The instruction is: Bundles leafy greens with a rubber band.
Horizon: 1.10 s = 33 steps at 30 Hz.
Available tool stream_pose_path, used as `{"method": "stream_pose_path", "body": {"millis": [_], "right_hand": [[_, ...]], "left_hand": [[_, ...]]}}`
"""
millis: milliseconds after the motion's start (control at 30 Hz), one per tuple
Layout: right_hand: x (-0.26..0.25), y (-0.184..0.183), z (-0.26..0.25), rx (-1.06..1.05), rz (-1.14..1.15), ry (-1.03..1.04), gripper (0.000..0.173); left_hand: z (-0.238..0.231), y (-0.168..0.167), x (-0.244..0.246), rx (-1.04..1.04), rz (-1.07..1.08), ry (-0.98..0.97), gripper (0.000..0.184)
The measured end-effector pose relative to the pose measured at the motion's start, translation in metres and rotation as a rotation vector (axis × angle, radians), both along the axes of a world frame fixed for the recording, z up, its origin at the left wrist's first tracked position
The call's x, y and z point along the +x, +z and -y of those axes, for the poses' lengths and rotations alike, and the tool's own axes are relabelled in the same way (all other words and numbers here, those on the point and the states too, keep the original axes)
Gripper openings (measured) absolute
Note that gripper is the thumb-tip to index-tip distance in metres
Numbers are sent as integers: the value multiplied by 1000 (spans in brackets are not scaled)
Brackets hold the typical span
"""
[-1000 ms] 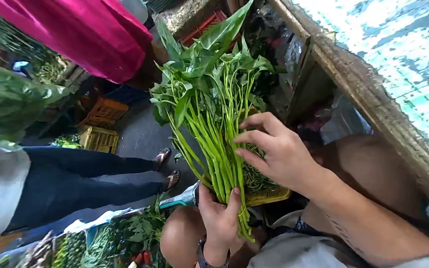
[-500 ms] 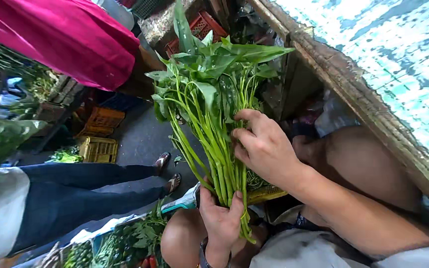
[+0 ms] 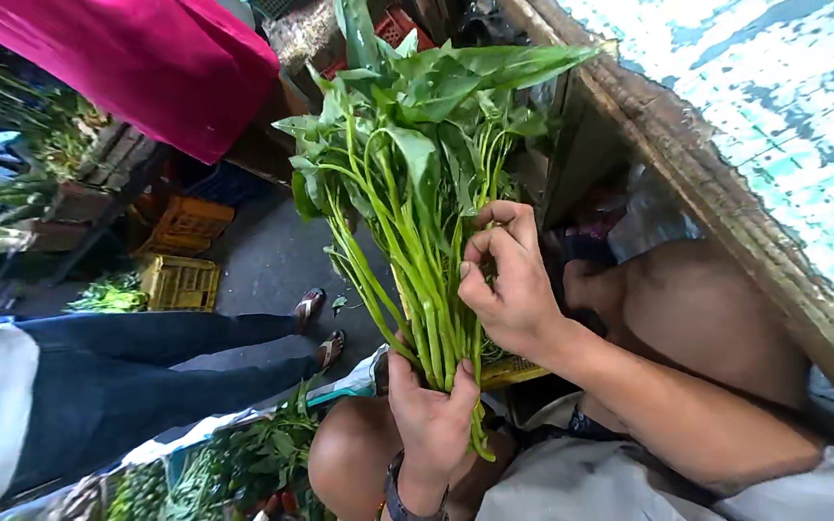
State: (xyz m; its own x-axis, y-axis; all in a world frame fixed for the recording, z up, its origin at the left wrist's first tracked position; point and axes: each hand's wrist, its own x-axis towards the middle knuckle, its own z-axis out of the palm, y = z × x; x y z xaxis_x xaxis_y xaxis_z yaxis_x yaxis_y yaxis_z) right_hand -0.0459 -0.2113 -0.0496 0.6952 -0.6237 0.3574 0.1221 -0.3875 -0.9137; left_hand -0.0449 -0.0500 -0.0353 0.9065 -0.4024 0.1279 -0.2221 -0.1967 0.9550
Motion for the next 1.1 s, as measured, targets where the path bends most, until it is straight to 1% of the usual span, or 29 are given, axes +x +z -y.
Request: {"method": "stream_pose_path", "body": {"millis": [67,167,267,333,367,433,500,533,567,600,633,667,700,733,767,800,867,933,967,1100], "right_hand": [[-3,6,-3,191,-3,60,6],[-7,11,-3,344,38,126,8],[-9,15,18,568,128,183,17],[-16,23,42,722,217,221,28],[-21,28,54,749,261,256,32],[-31,40,73,748,401,364,30],[-36,48,82,764,551,457,25],[-36,49,84,765,589,502,21],[-36,48,84,744,572,537,18],[-35,45,83,688,489,552,15],[-34,43,81,604,351,550,13],[-33,40,77,500,163,535,11],[-31,38,72,403,-41,533,17],[-28,35,67,329,-207,552,25],[-25,33,60,277,-318,555,31],[-22,30,53,233,-370,521,33],[-17,24,39,64,-319,369,29],[-12,15,31,-154,-151,221,23],[-11,13,29,-203,-73,196,20],[-10,13,16,-185,90,233,16]], "left_hand": [[1,0,0,21,-5,24,68],[0,2,1,22,-22,35,70],[-4,-2,3,40,-3,47,70],[-7,-5,4,70,25,50,70],[-9,-5,6,77,31,51,70],[-11,-6,9,93,30,57,72],[-12,-4,10,90,-23,82,69],[-13,-2,11,80,-56,91,67],[-13,-1,11,68,-77,101,66],[-14,-1,12,55,-87,103,65],[-15,0,13,49,-84,102,64],[-15,1,13,50,-76,99,64],[-15,1,13,54,-73,106,64],[-14,2,12,48,-79,112,63],[-13,2,12,35,-88,117,63],[-13,2,11,24,-90,116,63],[-13,1,11,6,-88,108,62],[-12,1,10,10,-90,101,62],[-12,1,9,23,-89,98,62],[-13,-1,6,91,-51,64,68]]}}
